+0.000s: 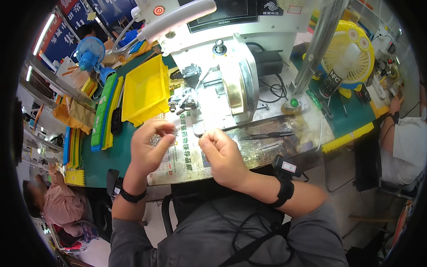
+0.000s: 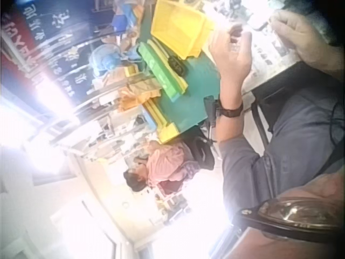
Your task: Assembling small metal hardware components using tweezers and adhesive at a workstation.
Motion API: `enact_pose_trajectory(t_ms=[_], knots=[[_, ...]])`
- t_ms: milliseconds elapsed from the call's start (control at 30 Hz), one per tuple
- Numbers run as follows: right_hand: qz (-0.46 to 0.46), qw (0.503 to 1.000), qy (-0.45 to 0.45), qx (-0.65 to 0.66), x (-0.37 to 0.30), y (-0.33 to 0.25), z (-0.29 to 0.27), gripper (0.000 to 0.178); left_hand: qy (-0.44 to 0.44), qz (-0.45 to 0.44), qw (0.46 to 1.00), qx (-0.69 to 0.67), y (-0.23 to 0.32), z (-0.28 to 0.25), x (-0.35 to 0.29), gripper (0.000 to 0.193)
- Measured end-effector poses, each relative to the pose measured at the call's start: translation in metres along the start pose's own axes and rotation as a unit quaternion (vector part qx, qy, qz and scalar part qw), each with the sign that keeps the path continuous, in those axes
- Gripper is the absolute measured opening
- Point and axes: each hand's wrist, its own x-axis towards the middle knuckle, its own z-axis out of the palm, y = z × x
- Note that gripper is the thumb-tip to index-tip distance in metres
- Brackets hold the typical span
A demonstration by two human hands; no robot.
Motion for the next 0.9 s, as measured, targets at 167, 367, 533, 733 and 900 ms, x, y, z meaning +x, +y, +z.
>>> enact_pose_trajectory(t_ms=[167, 367, 533, 733, 900], knots=[[-0.048, 0.996, 0.026, 0.063, 0.005, -0.005, 0.003, 0.016, -0.086, 0.038, 0.989, -0.116, 0.013, 0.029, 0.012, 0.01], [-0.055, 0.995, 0.016, -0.083, -0.001, -0.022, -0.022, 0.018, 0.017, 0.123, 0.988, -0.089, 0.002, 0.044, 0.005, 0.007], [-0.352, 0.836, -0.005, -0.421, 0.01, -0.048, -0.026, 0.015, 0.012, 0.158, 0.984, -0.081, -0.001, 0.048, 0.006, 0.011], [-0.407, 0.773, -0.025, -0.486, 0.026, -0.044, -0.028, 0.015, 0.022, 0.19, 0.98, -0.061, -0.001, 0.051, 0.007, 0.015], [-0.386, 0.782, -0.019, -0.488, 0.027, -0.041, -0.028, 0.014, 0.031, 0.198, 0.98, -0.013, -0.002, 0.052, 0.006, 0.017]])
